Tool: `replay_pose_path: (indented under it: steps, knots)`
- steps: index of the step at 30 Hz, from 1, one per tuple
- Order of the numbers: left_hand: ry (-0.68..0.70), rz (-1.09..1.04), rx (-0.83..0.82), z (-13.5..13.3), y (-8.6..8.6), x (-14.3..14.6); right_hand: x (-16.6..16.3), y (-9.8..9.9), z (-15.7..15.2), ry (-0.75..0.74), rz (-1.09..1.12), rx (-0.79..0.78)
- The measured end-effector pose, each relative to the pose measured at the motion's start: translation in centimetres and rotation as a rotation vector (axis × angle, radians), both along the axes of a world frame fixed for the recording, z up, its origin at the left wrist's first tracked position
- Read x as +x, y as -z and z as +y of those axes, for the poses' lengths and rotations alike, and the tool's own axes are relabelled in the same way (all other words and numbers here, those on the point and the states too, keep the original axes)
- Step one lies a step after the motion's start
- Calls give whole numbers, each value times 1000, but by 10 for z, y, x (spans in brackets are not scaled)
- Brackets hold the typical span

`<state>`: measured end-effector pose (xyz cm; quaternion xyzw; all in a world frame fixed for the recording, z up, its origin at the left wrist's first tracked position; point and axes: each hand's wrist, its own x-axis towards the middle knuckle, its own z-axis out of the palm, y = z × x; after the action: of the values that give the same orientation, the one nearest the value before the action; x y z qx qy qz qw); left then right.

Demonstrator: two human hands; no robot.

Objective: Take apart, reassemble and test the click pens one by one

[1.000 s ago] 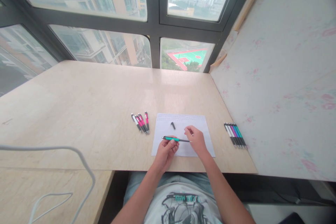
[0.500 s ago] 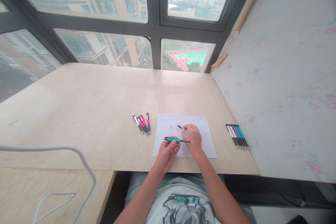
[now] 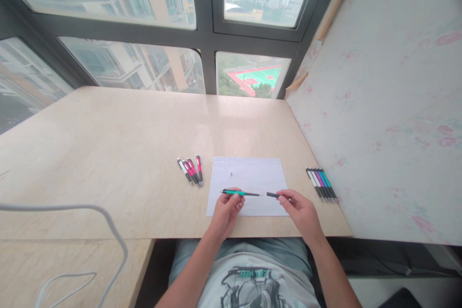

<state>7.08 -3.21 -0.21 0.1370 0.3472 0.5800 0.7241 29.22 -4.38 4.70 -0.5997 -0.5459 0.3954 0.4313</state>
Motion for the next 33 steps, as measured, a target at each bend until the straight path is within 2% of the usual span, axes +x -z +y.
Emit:
replay_pose_path:
  steps: [14,18,23,26,29,31,33]
  knots:
    - [31,40,33,-1,-2,1,-24,-8,3,-124,-132,92]
    - [75,47,59,-2,-2,1,-40,-9,7,-182,-135,124]
    - [53,27,49,-1,-1,0,-51,-7,10,-208,-97,113]
    - [40,6,33,-1,-2,0,-47,-1,14,-218,7,51]
    - [14,-14,17,-1,-3,-1,-46,13,28,-120,162,2]
    - [14,-18,16,-1,-4,-1,-52,24,43,-72,94,0]
    - [18,-21,17,-1,-3,-2,-64,33,60,-135,-105,54]
